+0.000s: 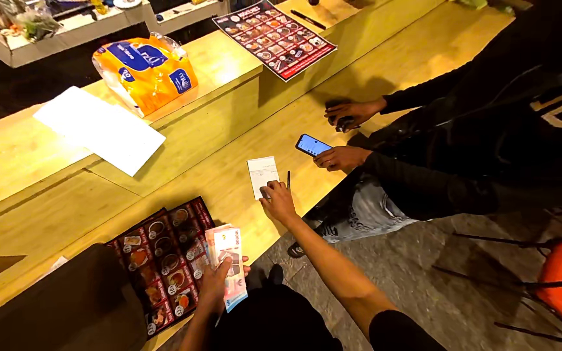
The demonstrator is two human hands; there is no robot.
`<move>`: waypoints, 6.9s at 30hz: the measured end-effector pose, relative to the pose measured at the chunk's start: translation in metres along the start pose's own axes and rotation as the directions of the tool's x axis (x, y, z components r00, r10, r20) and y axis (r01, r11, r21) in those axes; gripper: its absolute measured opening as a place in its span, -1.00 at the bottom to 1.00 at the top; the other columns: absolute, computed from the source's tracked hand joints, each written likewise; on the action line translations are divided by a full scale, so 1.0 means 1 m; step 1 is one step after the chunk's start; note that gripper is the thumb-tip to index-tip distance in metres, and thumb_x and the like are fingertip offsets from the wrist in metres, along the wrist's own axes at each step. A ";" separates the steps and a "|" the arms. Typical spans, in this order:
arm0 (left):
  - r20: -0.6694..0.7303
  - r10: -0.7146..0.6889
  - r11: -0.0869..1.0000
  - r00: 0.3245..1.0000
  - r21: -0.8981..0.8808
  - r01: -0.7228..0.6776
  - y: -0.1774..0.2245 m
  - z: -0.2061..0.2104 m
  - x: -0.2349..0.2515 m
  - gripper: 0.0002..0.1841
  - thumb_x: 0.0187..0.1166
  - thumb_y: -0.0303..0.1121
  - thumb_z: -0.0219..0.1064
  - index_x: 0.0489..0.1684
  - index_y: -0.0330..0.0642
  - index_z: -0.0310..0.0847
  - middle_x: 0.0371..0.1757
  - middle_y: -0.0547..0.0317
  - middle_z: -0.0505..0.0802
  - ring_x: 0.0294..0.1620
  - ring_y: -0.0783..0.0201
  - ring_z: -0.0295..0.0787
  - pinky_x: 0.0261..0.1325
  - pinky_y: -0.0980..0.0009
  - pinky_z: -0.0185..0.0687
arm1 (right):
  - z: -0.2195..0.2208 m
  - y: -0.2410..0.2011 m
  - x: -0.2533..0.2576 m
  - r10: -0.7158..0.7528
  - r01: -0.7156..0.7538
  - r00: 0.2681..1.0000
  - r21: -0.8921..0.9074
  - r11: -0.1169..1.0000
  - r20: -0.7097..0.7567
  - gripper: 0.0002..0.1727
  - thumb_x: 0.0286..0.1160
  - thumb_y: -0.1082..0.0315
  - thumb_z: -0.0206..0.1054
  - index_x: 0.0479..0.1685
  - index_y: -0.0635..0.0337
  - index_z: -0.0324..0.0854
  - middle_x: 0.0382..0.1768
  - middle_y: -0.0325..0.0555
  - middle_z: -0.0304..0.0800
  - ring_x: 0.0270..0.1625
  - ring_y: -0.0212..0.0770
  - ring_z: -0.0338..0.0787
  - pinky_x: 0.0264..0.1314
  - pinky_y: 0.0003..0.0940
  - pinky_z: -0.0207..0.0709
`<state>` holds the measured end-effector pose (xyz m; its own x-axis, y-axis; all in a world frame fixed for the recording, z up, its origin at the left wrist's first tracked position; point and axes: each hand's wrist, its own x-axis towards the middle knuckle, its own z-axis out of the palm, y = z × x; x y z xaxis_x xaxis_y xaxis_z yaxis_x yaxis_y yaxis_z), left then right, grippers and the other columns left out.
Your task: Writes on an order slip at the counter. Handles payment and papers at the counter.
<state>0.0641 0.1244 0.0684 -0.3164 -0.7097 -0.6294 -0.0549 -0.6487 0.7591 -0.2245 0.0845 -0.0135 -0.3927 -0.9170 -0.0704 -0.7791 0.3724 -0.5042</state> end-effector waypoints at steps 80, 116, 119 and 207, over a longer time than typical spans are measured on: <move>-0.046 0.165 0.973 0.985 -0.159 -0.170 0.004 -0.024 0.001 -0.73 0.55 -0.61 0.39 0.15 -0.50 0.53 -0.19 -0.05 0.93 -0.22 0.19 0.93 -0.02 0.28 0.88 | -0.021 -0.127 -0.134 0.266 -0.161 0.963 0.889 0.428 0.046 -0.76 0.56 0.45 0.40 0.09 0.39 0.61 -0.29 -0.04 0.88 -0.33 -0.25 0.88 -0.23 -0.30 0.84; 0.046 0.155 0.986 0.987 -0.070 -0.152 0.001 -0.025 -0.002 -0.70 0.67 -0.56 0.24 0.30 -0.48 0.46 -0.05 -0.05 0.86 -0.09 0.21 0.89 0.06 0.27 0.87 | -0.013 -0.123 -0.129 0.296 -0.225 0.951 0.851 0.474 0.087 -0.78 0.62 0.35 0.36 0.02 0.36 0.65 -0.42 -0.10 0.79 -0.53 -0.31 0.72 -0.45 -0.32 0.68; 0.014 0.124 0.986 0.992 -0.112 -0.122 0.006 -0.027 -0.003 -0.72 0.68 -0.60 0.22 0.28 -0.50 0.43 -0.12 -0.12 0.92 -0.19 0.12 0.95 -0.02 0.23 0.90 | -0.030 -0.116 -0.127 0.286 -0.232 0.951 0.874 0.426 0.113 -0.81 0.59 0.41 0.40 0.02 0.34 0.68 -0.36 -0.06 0.87 -0.42 -0.25 0.85 -0.33 -0.28 0.81; 0.247 0.375 0.913 0.894 -0.264 -0.310 -0.012 -0.016 0.032 -0.60 0.87 -0.36 -0.13 0.28 -0.50 0.52 0.12 -0.20 0.88 0.17 0.03 0.86 0.32 0.11 0.77 | 0.017 -0.112 -0.137 -0.298 -0.266 0.856 0.855 0.445 0.422 -0.72 0.75 0.32 0.19 -0.01 0.39 0.69 -0.28 -0.18 0.81 -0.22 -0.47 0.78 -0.03 -0.42 0.69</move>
<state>0.0697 0.1052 0.0360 -0.5369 -0.8097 -0.2367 0.2980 -0.4445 0.8448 -0.0752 0.1661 0.0381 0.1020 -0.9566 -0.2729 0.1757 0.2874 -0.9416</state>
